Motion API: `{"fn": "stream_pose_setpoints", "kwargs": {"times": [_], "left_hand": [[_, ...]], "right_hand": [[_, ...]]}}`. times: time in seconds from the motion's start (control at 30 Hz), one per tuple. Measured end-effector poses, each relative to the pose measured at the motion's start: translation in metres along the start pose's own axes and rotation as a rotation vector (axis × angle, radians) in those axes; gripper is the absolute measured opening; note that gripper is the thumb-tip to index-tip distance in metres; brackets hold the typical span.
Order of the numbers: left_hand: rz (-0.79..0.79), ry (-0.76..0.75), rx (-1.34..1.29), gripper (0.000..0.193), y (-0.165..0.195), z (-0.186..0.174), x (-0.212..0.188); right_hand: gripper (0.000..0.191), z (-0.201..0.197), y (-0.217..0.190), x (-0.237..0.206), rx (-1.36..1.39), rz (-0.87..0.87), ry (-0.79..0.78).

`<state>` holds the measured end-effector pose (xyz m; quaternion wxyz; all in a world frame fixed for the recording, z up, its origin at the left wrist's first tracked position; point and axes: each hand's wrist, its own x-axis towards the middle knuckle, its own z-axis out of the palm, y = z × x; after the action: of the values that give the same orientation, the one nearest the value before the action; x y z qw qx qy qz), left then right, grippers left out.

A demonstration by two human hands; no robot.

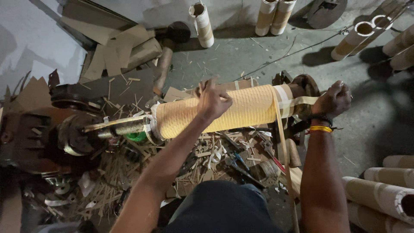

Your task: The person operates a manual winding machine to wrap a paper ribbon around a cylindrical core. They guide the ribbon with both hands, adjust the winding path, and insert wooden sticks into the core to secure the wound layers.

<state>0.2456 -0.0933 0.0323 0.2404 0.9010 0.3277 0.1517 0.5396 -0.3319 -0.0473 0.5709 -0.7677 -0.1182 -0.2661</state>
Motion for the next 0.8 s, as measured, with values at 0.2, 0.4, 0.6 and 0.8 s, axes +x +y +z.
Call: {"fn": "stream_pose_setpoints", "kwargs": {"times": [0.2,0.4,0.6,0.8], "left_hand": [[0.243,0.061,-0.133,0.02,-0.004,-0.003,-0.004],[0.276,-0.041,-0.008,0.014,-0.003,0.0,-0.004],[-0.017,-0.088,-0.084,0.008,0.014,-0.001,0.004],[-0.061,-0.1,-0.072,0.019,0.015,-0.001,0.008]], "right_hand": [[0.034,0.002,0.002,0.001,0.048,0.141,-0.039],[0.036,0.002,0.003,-0.001,0.054,0.142,-0.033],[0.038,0.001,0.002,-0.001,0.009,0.114,-0.029],[0.039,0.002,0.001,-0.002,-0.04,0.085,0.002]]}}
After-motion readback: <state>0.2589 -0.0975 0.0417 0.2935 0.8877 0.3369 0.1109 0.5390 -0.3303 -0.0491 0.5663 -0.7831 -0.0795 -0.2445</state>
